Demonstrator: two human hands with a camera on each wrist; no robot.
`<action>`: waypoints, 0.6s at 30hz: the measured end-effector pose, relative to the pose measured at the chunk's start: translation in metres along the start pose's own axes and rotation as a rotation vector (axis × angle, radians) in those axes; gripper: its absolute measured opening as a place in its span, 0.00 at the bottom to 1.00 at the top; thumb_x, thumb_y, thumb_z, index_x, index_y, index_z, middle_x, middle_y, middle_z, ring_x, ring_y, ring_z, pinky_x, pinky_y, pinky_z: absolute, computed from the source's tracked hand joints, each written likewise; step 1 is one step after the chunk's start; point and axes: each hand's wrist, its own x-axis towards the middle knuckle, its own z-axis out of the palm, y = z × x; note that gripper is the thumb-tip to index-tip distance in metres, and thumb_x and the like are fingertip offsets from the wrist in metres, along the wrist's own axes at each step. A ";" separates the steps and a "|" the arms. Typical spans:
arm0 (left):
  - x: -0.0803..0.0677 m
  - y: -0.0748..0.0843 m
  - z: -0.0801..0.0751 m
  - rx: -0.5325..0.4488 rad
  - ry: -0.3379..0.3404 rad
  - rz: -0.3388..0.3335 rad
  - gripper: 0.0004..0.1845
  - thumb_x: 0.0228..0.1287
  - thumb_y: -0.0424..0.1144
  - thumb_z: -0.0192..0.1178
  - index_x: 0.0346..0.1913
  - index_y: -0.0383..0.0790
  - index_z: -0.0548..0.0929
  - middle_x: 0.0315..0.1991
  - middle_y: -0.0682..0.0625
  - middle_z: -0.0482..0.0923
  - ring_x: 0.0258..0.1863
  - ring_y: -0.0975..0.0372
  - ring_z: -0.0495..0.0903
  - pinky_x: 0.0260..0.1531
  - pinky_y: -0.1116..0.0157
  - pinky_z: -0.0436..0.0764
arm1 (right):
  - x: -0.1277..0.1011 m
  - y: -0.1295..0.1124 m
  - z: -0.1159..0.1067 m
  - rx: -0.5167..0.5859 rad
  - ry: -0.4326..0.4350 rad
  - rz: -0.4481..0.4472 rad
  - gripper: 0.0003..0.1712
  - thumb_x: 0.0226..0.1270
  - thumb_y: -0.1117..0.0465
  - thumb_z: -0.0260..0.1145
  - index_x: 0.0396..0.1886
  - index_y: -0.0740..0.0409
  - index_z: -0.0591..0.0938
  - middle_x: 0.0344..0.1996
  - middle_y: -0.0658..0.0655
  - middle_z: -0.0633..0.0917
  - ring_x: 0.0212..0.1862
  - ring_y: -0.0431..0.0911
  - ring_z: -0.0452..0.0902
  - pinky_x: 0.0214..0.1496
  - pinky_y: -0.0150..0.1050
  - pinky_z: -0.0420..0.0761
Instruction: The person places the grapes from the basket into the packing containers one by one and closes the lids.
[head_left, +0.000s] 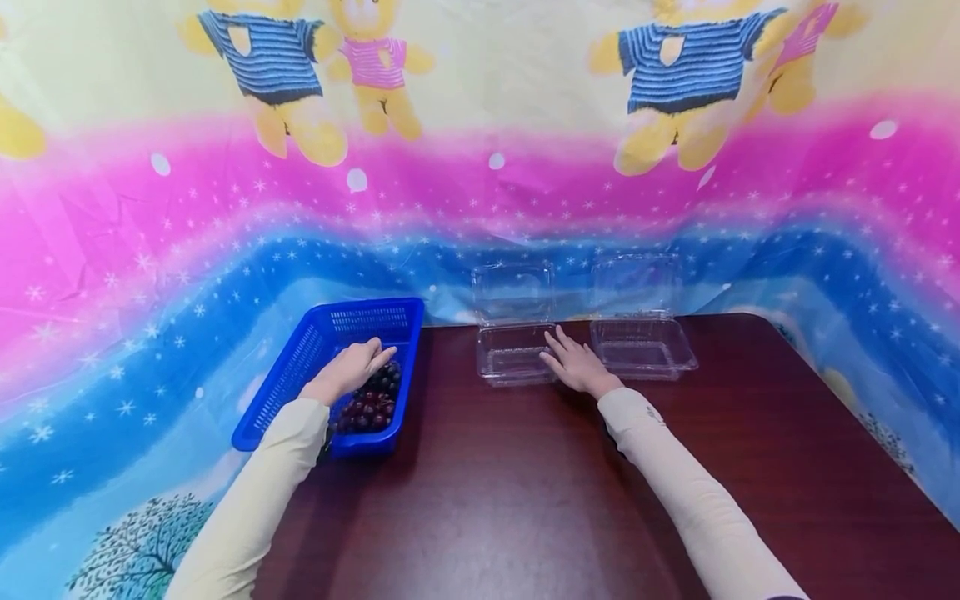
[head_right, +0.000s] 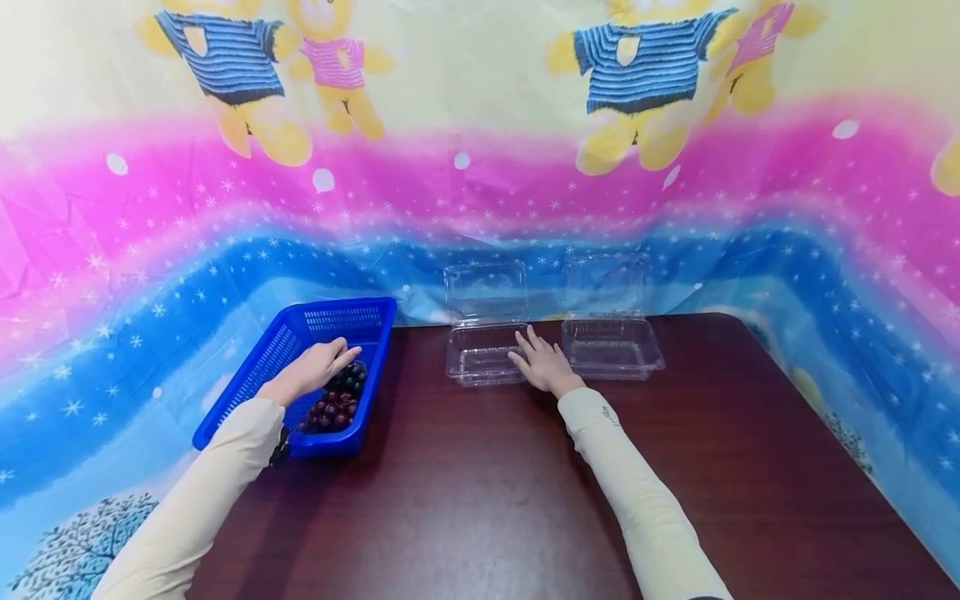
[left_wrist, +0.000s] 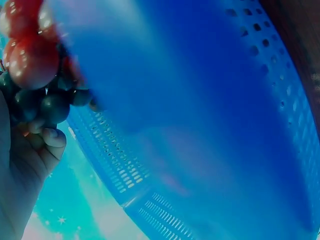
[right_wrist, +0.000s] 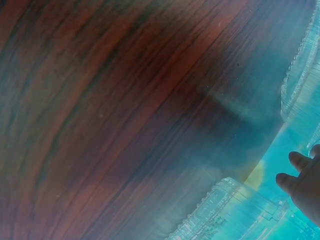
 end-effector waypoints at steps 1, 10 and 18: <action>0.000 0.000 -0.001 -0.004 0.000 -0.003 0.24 0.72 0.57 0.37 0.30 0.40 0.66 0.20 0.50 0.63 0.18 0.60 0.63 0.23 0.65 0.65 | 0.000 0.000 0.000 0.001 0.000 0.000 0.36 0.74 0.40 0.35 0.74 0.52 0.46 0.73 0.62 0.43 0.71 0.61 0.47 0.69 0.61 0.46; 0.003 0.004 -0.012 0.000 0.015 -0.007 0.26 0.70 0.61 0.34 0.30 0.41 0.65 0.22 0.49 0.64 0.18 0.59 0.63 0.25 0.64 0.66 | 0.001 0.000 0.000 -0.006 0.016 -0.004 0.36 0.74 0.40 0.35 0.74 0.53 0.47 0.73 0.63 0.44 0.71 0.61 0.48 0.69 0.61 0.47; 0.001 0.005 -0.021 -0.022 0.056 -0.019 0.25 0.70 0.60 0.36 0.29 0.40 0.64 0.21 0.49 0.63 0.18 0.59 0.62 0.25 0.63 0.65 | 0.000 0.001 0.000 0.003 -0.004 0.006 0.37 0.73 0.39 0.34 0.74 0.52 0.45 0.73 0.62 0.42 0.71 0.61 0.46 0.69 0.61 0.45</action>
